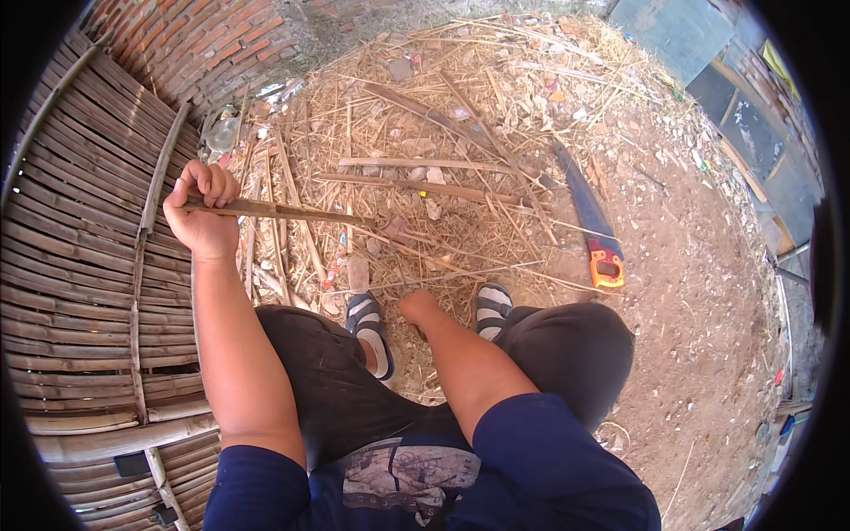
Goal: The person shaves a thin strip of wood using a blade by hand, holding the wood steady while repeatedly scraping the surface to remove material.
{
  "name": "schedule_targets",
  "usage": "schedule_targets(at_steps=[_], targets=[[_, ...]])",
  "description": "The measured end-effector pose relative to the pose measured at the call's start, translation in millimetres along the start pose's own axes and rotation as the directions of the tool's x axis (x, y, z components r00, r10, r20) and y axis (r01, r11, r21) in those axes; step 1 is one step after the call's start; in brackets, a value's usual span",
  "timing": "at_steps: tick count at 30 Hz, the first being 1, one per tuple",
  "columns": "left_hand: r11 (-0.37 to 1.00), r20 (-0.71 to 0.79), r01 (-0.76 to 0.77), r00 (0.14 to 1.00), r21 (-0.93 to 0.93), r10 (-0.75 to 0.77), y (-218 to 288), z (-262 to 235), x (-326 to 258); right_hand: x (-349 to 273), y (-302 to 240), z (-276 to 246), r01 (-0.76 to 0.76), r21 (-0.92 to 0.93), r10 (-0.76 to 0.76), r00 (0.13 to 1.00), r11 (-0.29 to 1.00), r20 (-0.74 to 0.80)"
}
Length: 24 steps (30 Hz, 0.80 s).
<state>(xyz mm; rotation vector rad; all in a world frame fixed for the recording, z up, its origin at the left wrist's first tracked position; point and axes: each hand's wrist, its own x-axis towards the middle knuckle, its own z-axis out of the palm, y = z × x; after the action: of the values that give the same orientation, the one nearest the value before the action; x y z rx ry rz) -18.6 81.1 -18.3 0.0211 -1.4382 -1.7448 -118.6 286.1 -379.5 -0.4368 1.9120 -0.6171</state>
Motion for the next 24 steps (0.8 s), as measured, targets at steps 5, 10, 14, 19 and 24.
schedule_targets(at_steps=[5,10,14,19,24], targets=[[1.0,-0.002,-0.002,1.0,0.011,0.002,-1.9,10.1,2.0,1.2,2.6,-2.8,0.013,-0.036,-0.013,1.0,0.999,-0.009],[1.0,-0.002,0.0,1.0,0.012,0.0,-2.9,9.6,1.1,-15.2,-4.9,-10.1,-0.018,0.006,0.018,1.0,1.0,-0.008],[1.0,0.004,-0.002,1.0,0.005,0.002,-3.1,10.8,2.0,-14.0,-4.8,-11.9,-0.052,0.044,0.053,0.998,0.998,-0.016],[1.0,0.0,0.0,1.0,-0.002,0.0,-2.7,7.5,1.9,-10.1,-5.1,-8.5,-0.073,0.083,0.077,0.996,0.994,-0.051],[1.0,-0.01,0.001,1.0,0.014,-0.001,0.7,3.3,0.0,0.9,3.3,7.0,0.0,0.149,0.024,0.987,0.989,-0.156]])
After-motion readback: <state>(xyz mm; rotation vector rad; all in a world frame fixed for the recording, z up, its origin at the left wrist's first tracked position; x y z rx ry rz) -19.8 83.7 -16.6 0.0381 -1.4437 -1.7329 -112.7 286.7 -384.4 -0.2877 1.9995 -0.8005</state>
